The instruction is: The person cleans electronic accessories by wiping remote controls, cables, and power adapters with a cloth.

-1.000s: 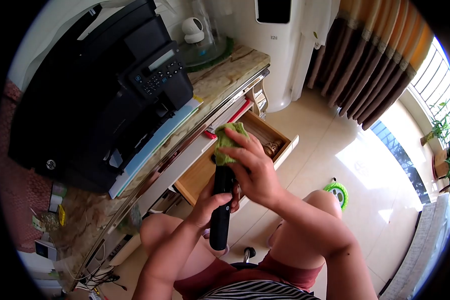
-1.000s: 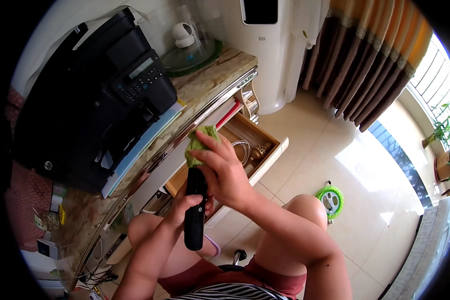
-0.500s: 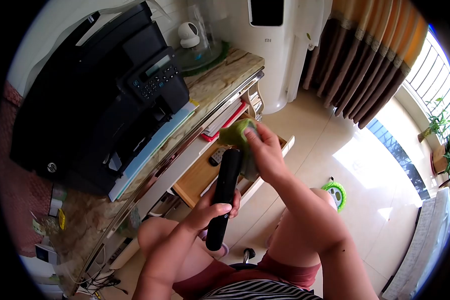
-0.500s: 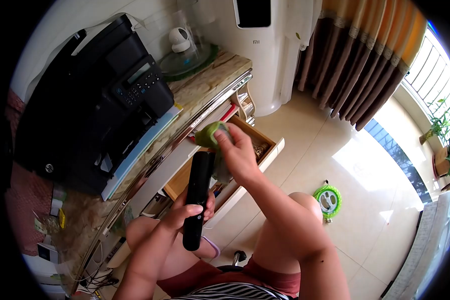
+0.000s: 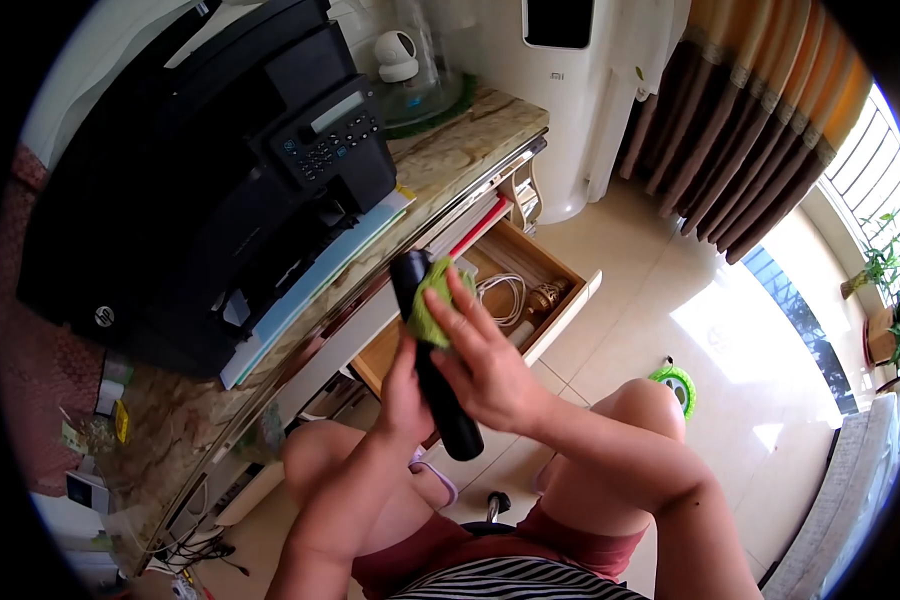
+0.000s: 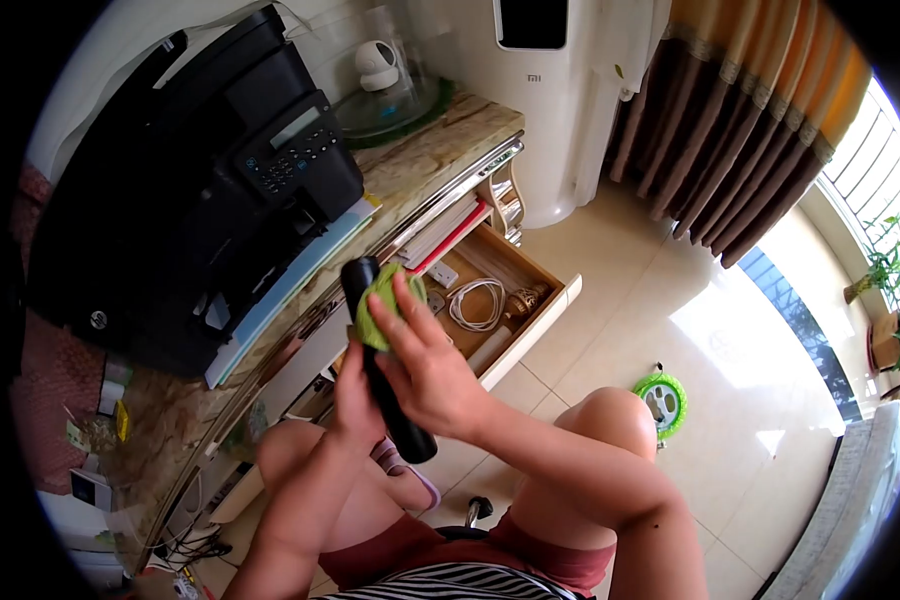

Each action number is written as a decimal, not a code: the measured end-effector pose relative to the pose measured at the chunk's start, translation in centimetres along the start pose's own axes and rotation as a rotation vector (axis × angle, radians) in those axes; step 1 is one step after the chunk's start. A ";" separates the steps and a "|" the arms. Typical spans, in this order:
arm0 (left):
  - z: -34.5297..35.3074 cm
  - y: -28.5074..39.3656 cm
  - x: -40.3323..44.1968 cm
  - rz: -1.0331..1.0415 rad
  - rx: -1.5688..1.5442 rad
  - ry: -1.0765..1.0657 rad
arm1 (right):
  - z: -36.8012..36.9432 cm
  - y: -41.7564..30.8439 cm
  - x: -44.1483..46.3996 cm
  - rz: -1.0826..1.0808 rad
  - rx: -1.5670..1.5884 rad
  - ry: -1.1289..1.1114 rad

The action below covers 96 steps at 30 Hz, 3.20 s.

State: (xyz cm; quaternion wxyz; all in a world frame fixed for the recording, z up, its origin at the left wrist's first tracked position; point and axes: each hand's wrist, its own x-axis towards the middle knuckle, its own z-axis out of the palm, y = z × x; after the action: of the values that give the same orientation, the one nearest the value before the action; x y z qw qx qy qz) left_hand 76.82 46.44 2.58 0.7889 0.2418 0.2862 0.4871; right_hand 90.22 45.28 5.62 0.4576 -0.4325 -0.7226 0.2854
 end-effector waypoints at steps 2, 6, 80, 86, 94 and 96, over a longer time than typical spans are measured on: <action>-0.7 1.7 0.7 0.016 -0.098 -0.116 | 1.0 0.0 -1.5 -0.087 -0.061 -0.083; -1.4 2.7 1.2 0.089 -0.052 0.077 | 1.9 -0.3 -3.9 -0.119 -0.084 -0.154; -0.2 2.9 2.1 0.260 -0.205 0.107 | -4.5 1.0 -4.6 0.858 1.591 0.084; 1.7 1.9 0.8 0.330 -0.074 -0.099 | -3.9 1.8 -4.5 0.910 1.537 0.083; 2.2 0.9 0.7 0.463 0.110 0.236 | -4.5 1.1 -3.5 0.630 1.382 0.178; 2.1 0.7 0.8 0.497 0.062 0.247 | -4.4 0.4 -3.3 0.584 1.341 0.172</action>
State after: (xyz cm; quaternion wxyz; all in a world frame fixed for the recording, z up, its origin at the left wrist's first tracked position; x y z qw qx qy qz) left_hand 78.17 47.26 4.38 0.5966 0.2674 0.3270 0.6823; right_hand 95.06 42.62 5.82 0.5843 -0.2554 -0.2097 0.7412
